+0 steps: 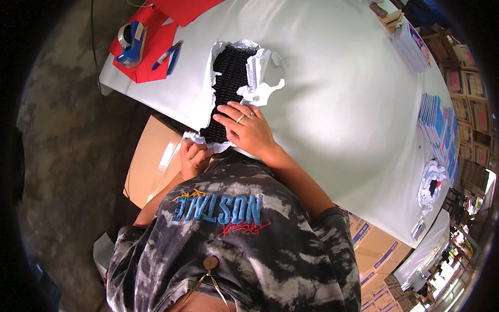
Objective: The person unwraps a bubble-wrapped package to reveal black spiral coils, then opens a cardboard box and removes several spiral-bound notebooks. They attach the coils to the notebooks and stack them on the table.
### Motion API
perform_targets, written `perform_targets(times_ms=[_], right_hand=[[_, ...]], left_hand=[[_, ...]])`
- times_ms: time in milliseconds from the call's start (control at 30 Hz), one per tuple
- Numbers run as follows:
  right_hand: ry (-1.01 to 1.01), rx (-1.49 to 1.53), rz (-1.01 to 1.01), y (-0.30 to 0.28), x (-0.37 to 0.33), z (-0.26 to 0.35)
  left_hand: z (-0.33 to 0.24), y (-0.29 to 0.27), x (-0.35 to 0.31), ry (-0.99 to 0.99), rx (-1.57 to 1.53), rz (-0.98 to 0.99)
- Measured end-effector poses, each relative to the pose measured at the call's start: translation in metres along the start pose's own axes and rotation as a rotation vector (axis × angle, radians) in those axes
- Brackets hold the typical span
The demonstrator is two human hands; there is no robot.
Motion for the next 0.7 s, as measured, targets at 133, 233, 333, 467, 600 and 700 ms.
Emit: perform_targets(times_ms=[133, 233, 333, 467, 600, 700], right_hand=[[-0.015, -0.010, 0.000, -0.001, -0.001, -0.004], [-0.051, -0.046, 0.003, -0.002, -0.006, -0.007], [-0.047, 0.027, -0.067, -0.009, -0.008, -0.009], [0.111, -0.021, -0.274, -0.022, -0.001, -0.011], [0.569, 0.095, -0.425, -0.021, 0.032, -0.024], [0.862, 0.196, -0.225, 0.007, 0.044, -0.041]], left_hand=[[0.016, 0.011, -0.028, -0.026, 0.004, -0.034], [0.012, 0.011, -0.037, -0.141, -0.089, -0.090], [-0.009, 0.004, -0.024, -0.186, -0.135, -0.175], [-0.013, -0.029, 0.014, -0.231, -0.310, -0.437], [-0.008, -0.053, 0.099, -0.622, -0.310, -0.364], [0.010, -0.032, 0.127, -0.854, -0.338, -0.169]])
Point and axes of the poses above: each hand's wrist, its own x-axis towards the middle knuckle, its own y-axis out of the palm, z = x × y, the point moved 1 cm from there along x, towards the middle knuckle, and after that the axes turned 14 degrees about -x, right-handed, at the moved point
